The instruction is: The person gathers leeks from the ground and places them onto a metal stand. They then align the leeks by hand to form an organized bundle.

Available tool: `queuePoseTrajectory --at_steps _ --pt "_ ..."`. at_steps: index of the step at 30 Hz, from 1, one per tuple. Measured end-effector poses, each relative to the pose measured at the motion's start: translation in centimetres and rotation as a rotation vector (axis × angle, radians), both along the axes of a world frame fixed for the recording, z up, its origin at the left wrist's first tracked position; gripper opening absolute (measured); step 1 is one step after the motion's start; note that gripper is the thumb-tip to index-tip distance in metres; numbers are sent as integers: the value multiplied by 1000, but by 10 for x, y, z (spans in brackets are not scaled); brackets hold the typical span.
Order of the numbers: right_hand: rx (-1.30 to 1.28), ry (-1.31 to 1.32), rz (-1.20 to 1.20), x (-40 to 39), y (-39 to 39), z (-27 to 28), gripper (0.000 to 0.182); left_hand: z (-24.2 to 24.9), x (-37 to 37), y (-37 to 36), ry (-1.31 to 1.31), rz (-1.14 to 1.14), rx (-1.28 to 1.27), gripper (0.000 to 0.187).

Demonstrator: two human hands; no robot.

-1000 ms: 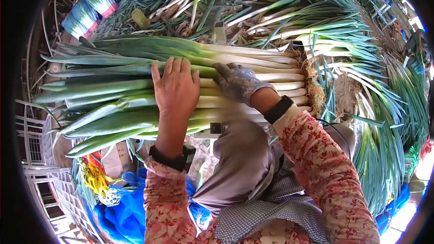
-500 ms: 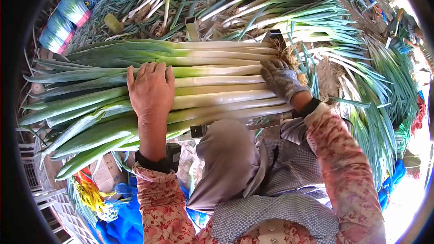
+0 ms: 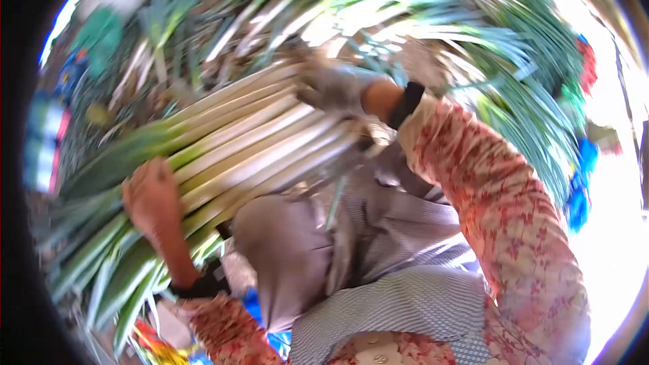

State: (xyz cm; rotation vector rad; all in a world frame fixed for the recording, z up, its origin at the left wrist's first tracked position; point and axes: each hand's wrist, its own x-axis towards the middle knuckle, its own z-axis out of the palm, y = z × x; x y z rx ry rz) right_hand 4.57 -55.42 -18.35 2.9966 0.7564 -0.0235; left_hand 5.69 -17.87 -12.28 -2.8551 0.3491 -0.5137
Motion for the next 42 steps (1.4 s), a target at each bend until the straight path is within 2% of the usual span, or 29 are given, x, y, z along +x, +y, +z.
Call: queuePoseTrajectory --at_steps 1,3,5,7,9,10,13,15,17,18,19,21,23,24,25,27,29,32,33,35,37,38,39,40,42 --pt "-295 -202 146 2 -26 1 36 -2 2 1 12 -12 8 22" --pt "779 283 -633 -54 -57 123 33 -8 4 6 19 -6 29 28" --pt "941 -3 -664 -102 -134 130 37 -2 1 -1 61 12 65 34" --pt "-189 -241 -423 -209 -258 80 38 -5 3 -3 55 -8 90 38" --pt "7 197 -957 -287 -273 22 32 -9 12 15 68 4 86 40" --pt "22 368 -1221 -325 -279 -7 31 -9 12 16 73 9 80 41" --pt "207 460 -1674 -415 -257 -105 37 -5 12 16 95 42 92 42" --pt "198 355 -1752 -468 -236 -177 44 -5 13 12 112 64 107 43" --pt "244 533 -1772 -511 -236 -245 52 -5 13 13 112 41 104 44" --pt "323 579 -1909 -489 -215 -206 52 -5 12 13 106 40 101 44" --pt "233 639 -1969 -483 -208 -206 51 -6 13 14 101 41 97 44" --pt "75 431 -1854 -495 -202 -237 51 -7 16 19 95 33 100 44" --pt "353 600 -1934 -495 -213 -255 48 -7 18 22 105 36 96 44" --pt "321 623 -1955 -488 -212 -251 45 -8 19 26 107 27 101 44" --pt "389 572 -1928 -473 -202 -219 45 -10 23 30 107 15 102 44" --pt "434 450 -1784 -470 -190 -219 47 -12 24 26 109 18 92 45" --pt "523 413 -1818 -465 -175 -212 47 -8 21 25 125 40 102 47" --pt "453 419 -1804 -487 -183 -229 43 -8 22 30 117 -17 81 42" --pt "394 499 -1864 -489 -190 -219 44 -9 23 31 106 -19 83 42" --pt "304 473 -1951 -504 -207 -216 40 -10 25 35 93 -25 89 42" --pt "177 308 -2106 -524 -218 -223 34 -5 19 23 131 13 65 45" --pt "71 338 -2192 -530 -230 -228 30 -4 17 19 150 34 51 46" --pt "41 246 -2163 -518 -228 -215 31 -7 21 24 140 15 64 46" --pt "17 345 -1939 -505 -228 -217 34 -10 26 34 131 -2 77 46" --pt "203 288 -1737 -475 -220 -224 42 -14 28 39 121 -17 90 46"
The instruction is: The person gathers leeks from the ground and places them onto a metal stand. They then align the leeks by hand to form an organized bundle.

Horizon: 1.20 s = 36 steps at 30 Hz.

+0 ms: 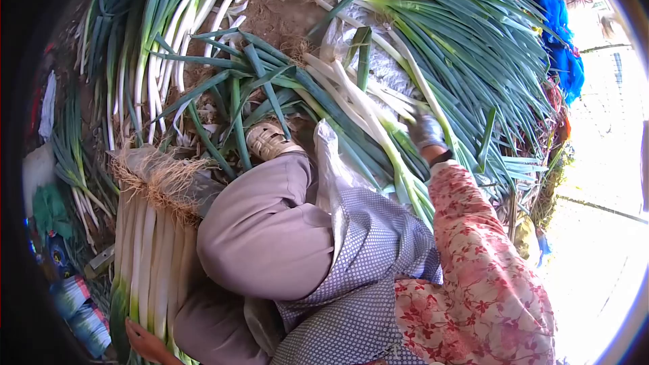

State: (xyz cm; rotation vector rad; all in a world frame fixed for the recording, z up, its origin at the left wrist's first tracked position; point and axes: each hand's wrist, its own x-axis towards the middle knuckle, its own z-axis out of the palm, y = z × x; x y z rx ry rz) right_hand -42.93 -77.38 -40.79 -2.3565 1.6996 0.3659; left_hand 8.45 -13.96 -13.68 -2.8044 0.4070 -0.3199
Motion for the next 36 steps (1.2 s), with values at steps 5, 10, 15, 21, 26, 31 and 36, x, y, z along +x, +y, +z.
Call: queuePoseTrajectory --at_steps 5,10,15,21,26,31,36 --pt "69 -174 -244 76 74 -56 57 4 0 -1 7 39 11 46" --pt "273 -305 154 105 113 -5 47 1 6 11 -2 -35 22 46" --pt "-96 -402 -96 90 53 -27 51 7 -6 -9 -10 15 -8 42" --pt "158 -117 -153 82 17 -33 56 7 -11 -13 -13 -18 -15 41" --pt "247 -164 -37 73 4 -17 43 5 -9 -6 -38 -41 -19 41" --pt "89 -287 -83 43 -22 21 41 7 -12 -16 -39 -10 -34 40" --pt "95 -195 23 46 -5 31 41 3 -8 -6 -65 -23 -16 40"
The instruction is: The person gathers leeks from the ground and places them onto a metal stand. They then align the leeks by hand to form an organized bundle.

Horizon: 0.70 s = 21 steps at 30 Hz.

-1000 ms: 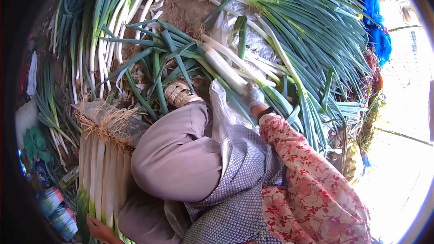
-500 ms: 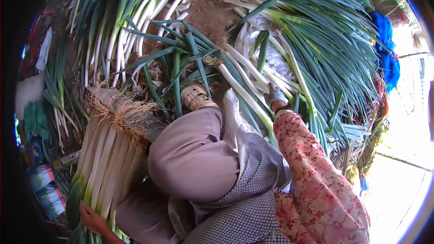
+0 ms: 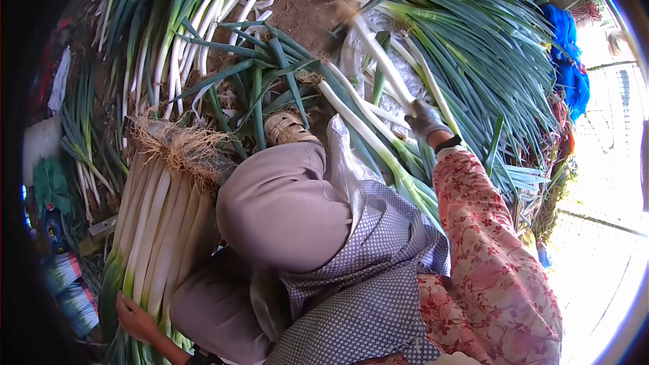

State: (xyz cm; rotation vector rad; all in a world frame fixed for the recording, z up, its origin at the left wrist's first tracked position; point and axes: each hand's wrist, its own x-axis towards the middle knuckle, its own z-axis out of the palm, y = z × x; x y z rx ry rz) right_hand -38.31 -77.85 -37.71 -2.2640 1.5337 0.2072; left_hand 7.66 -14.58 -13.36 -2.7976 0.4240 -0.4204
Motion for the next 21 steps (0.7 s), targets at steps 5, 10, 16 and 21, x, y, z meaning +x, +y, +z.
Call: queuePoseTrajectory --at_steps 5,10,16,21 --pt "154 142 314 48 56 -7 33 5 -5 -11 11 3 8 41" --pt "343 -69 -50 47 89 -50 54 2 -2 -8 35 28 -12 40" --pt "492 -285 -147 24 56 -81 62 4 -2 -7 61 23 -41 43" --pt "436 -181 -79 29 69 -84 42 -25 30 71 62 -99 560 51"
